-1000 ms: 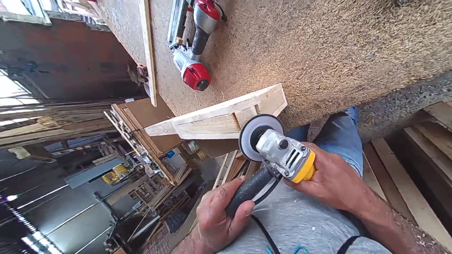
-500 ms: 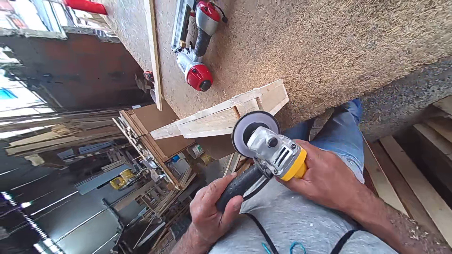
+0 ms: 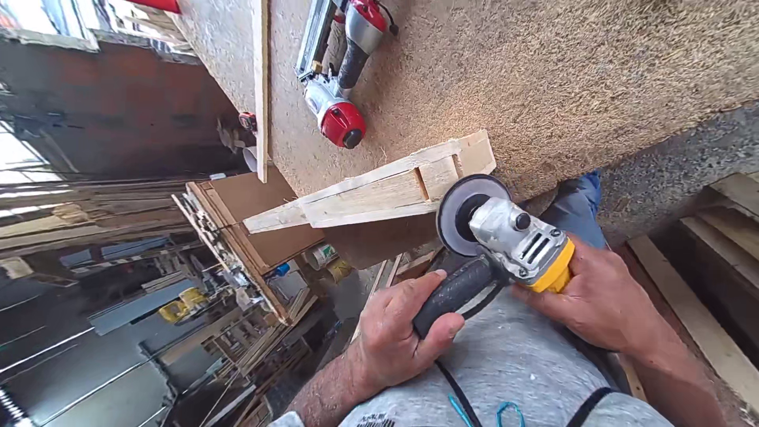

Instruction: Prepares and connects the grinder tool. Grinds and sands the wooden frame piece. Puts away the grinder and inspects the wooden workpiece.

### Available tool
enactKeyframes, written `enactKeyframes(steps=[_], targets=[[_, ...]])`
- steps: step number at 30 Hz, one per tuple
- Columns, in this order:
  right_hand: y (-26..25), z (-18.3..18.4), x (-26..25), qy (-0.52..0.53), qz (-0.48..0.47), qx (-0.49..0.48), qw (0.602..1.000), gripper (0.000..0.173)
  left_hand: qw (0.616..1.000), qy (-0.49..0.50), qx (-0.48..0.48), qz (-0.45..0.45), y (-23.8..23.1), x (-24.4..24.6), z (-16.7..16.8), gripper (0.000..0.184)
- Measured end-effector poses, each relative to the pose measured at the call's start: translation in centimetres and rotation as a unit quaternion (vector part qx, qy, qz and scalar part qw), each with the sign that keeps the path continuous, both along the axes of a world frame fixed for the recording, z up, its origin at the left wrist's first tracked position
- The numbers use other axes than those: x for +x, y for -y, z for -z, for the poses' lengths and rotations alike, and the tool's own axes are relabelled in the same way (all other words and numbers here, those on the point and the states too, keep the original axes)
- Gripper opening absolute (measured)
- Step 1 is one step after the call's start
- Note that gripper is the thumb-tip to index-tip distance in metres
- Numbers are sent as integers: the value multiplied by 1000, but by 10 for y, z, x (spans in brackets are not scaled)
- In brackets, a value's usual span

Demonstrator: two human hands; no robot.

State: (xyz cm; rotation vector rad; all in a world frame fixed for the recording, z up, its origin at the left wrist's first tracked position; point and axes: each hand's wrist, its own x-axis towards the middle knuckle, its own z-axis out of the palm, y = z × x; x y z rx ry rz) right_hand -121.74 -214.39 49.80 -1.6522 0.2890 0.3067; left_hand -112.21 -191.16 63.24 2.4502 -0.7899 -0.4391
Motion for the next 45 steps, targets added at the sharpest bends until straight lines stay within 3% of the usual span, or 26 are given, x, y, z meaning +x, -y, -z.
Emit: enactKeyframes(steps=[4, 12, 20, 28, 32, 36, 42, 45], targets=[[-16, -42, 7, 28, -15, -106, 994, 67, 999, 4, -42, -32, -34, -5, -12, 47], [-18, -65, 11, -53, -1, -238, 970, 76, 973, -90, -204, -54, -42, 14, 48, 50], [-82, -109, 50, -2, -108, -337, 935, 74, 942, -95, -282, -154, -117, 1, 48, 38], [-22, -109, 38, -145, -30, -290, 945, 76, 947, -140, -271, -104, -41, 29, 46, 46], [-53, -121, 51, -117, -65, -312, 941, 77, 944, -120, -286, -111, -81, 26, 47, 48], [-85, -124, 71, -38, -122, -365, 922, 74, 930, -108, -304, -174, -117, 16, 51, 38], [-26, -113, 61, -128, -47, -293, 946, 73, 942, -147, -277, -122, -50, 42, 42, 46], [-28, -115, 67, -143, -43, -272, 951, 72, 947, -140, -267, -113, -51, 51, 35, 45]])
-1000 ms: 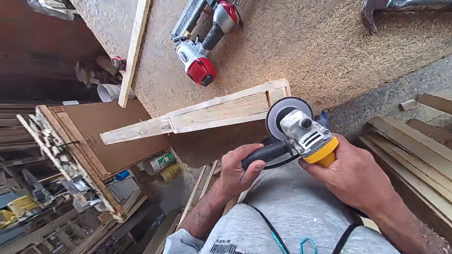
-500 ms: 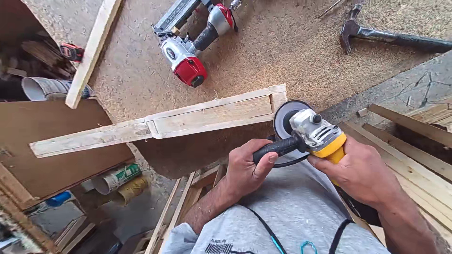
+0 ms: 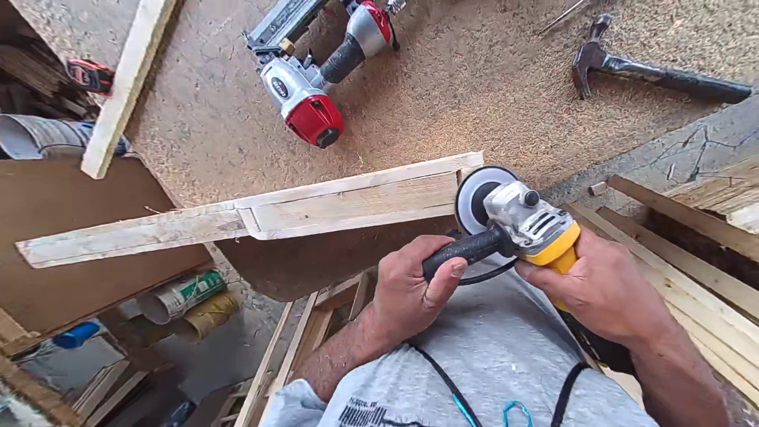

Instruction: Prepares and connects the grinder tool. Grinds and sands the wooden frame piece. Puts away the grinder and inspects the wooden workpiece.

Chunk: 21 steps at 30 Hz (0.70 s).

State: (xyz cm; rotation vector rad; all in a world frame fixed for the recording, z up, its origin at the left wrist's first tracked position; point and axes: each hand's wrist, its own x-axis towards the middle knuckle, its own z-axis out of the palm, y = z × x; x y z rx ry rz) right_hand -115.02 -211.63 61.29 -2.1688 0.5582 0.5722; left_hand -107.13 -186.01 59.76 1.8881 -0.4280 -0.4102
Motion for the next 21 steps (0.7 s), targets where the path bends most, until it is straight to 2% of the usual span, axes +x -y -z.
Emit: enactKeyframes(steps=[5, 7, 12, 14, 18, 21], targets=[[-48, -18, 27, 42, -123, -60, 990, 74, 998, 13, -5, -56, -61, -16, 7, 40], [-41, -17, 25, 42, -113, -71, 990, 75, 998, 1, -14, -55, -50, -14, 10, 40], [11, -3, 5, -8, -8, -17, 1000, 74, 1000, -16, -1, 16, 8, 6, 4, 46], [4, -6, 8, -5, -17, -5, 1000, 73, 1000, 0, 11, 18, -3, 7, -1, 47], [-38, -14, 29, 40, -105, -37, 993, 74, 999, 19, 49, -3, -58, -1, -5, 47], [-35, -14, 23, 51, -108, -66, 991, 74, 1000, 9, 21, -2, -52, -3, 5, 47]])
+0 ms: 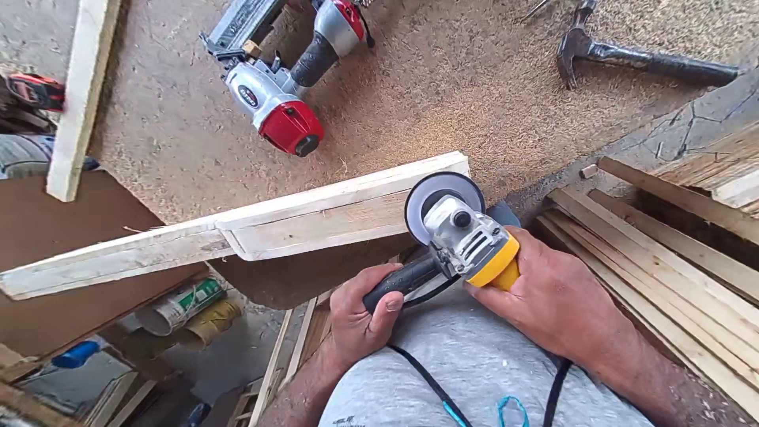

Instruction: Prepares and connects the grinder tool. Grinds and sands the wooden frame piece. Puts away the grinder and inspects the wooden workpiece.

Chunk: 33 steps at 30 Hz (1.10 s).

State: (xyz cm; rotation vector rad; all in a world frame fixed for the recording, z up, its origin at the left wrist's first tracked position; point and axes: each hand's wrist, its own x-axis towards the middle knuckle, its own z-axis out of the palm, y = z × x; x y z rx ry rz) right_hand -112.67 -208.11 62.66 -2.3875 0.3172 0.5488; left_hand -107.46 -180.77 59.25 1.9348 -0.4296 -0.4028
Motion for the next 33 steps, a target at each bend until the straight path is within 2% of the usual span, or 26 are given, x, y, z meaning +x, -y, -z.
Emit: enactKeyframes(steps=[5, 9, 12, 17, 19, 24, 26, 28, 33], targets=[[37, 5, -21, -52, 93, 23, 994, 77, 998, -31, -33, 48, 48, 11, 6, 49], [7, 2, -11, -26, 46, 37, 998, 76, 999, -2, 13, 38, 6, 5, -7, 49], [-12, 3, -8, 18, 3, 7, 1000, 76, 999, 7, 30, 27, -18, -3, -5, 48], [22, 4, -34, -25, 97, 14, 995, 76, 997, -15, -39, 62, 33, 3, 13, 52], [26, 4, -37, -32, 107, 12, 994, 76, 996, -19, -50, 64, 39, 4, 15, 51], [-23, -3, -17, 13, -10, -30, 999, 77, 1000, 7, -3, 26, -26, -15, 11, 47], [-34, -3, -16, 29, -36, -55, 997, 76, 1000, 6, -6, 8, -37, -25, 17, 44], [-26, -3, -22, 25, -10, -55, 998, 76, 1000, 1, -25, 12, -24, -23, 20, 44], [26, 4, -45, -33, 112, -10, 993, 78, 996, -28, -57, 58, 44, -3, 18, 49]])
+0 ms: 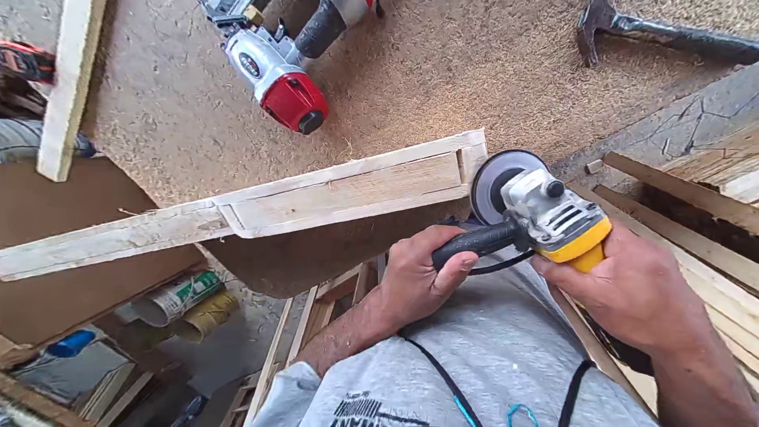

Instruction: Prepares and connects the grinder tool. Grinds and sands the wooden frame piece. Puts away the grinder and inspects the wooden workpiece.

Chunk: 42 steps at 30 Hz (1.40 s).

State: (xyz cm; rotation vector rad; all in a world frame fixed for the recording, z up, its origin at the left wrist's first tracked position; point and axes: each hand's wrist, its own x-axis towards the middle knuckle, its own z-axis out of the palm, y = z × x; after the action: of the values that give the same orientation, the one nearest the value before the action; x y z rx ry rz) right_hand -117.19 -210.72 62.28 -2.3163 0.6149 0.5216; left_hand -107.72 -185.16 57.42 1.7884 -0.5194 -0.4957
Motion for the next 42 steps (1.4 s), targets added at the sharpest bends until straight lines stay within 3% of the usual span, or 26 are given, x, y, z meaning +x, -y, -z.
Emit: enactKeyframes(steps=[8, 15, 21, 26, 31, 37, 42], targets=[[-68, -6, 26, 54, -140, -28, 988, 77, 997, 21, 35, -70, -85, -23, -4, 42], [-23, -19, 11, 7, -56, -71, 996, 78, 998, -12, -59, -29, -21, -7, 13, 49], [-60, -17, 28, 25, -125, -71, 989, 79, 997, -4, -43, -62, -68, -15, 14, 42], [-28, -25, 16, -1, -91, -92, 992, 79, 995, -18, -86, -40, -28, -14, 22, 49], [-53, -20, 29, 22, -124, -82, 989, 79, 997, -2, -51, -53, -61, -12, 18, 45], [-23, -25, 17, 1, -105, -88, 991, 79, 997, -19, -71, -27, -29, -17, 18, 50], [-58, -12, 35, 31, -147, -46, 988, 76, 998, 10, 7, -61, -75, -17, 3, 43]])
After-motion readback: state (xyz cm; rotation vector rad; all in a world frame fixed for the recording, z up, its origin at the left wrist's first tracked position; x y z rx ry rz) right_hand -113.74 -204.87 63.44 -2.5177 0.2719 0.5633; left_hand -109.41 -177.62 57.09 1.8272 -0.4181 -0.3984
